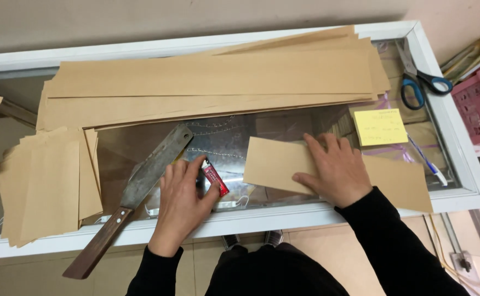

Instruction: Cutting and folding brown paper into small bags or envelopes on a glass counter

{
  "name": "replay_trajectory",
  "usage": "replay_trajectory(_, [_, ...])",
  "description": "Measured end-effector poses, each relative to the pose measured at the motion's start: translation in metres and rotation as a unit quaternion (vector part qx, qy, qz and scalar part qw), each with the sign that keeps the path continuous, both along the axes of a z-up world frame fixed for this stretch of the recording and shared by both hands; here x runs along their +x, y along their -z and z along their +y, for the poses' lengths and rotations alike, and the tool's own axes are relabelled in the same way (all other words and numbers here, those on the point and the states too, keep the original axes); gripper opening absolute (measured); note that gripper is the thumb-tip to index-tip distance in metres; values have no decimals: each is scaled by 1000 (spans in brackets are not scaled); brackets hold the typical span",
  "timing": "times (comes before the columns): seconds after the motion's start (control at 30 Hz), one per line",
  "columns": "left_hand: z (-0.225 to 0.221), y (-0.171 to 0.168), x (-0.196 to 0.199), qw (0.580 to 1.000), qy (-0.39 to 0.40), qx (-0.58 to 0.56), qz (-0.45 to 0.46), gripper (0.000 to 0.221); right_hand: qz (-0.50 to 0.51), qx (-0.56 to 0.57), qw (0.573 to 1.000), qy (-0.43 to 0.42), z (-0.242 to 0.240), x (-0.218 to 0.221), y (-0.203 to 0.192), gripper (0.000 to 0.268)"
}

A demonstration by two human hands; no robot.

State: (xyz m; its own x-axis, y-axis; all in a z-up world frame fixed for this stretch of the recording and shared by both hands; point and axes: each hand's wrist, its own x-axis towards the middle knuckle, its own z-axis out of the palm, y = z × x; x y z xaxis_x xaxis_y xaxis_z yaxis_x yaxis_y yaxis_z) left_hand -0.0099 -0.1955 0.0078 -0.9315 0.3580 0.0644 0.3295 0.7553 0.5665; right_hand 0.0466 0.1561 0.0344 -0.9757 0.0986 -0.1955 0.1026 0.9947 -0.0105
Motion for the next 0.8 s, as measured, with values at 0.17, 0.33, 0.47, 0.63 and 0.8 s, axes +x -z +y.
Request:
replay_trajectory(0.17, [5, 15, 0, 999, 1, -29, 45, 74, -58, -11, 996, 69, -4, 2, 0, 117])
replay_trajectory(0.33, [38, -2, 3, 994, -4, 30, 105, 68, -7, -151, 985, 81, 27, 14, 26, 53])
replay_trajectory(0.47, [73, -24, 4, 981, 8, 192, -13, 65, 9, -374, 924, 75, 32, 23, -3, 28])
replay_trajectory(0.63, [92, -20, -5, 901, -36, 373, -219, 22, -107, -598, 771, 191, 26, 29, -38, 28])
replay_trajectory(0.8, [87, -20, -3, 884, -8, 417, -209, 24, -206, -648, 683, 268, 8, 14, -49, 52])
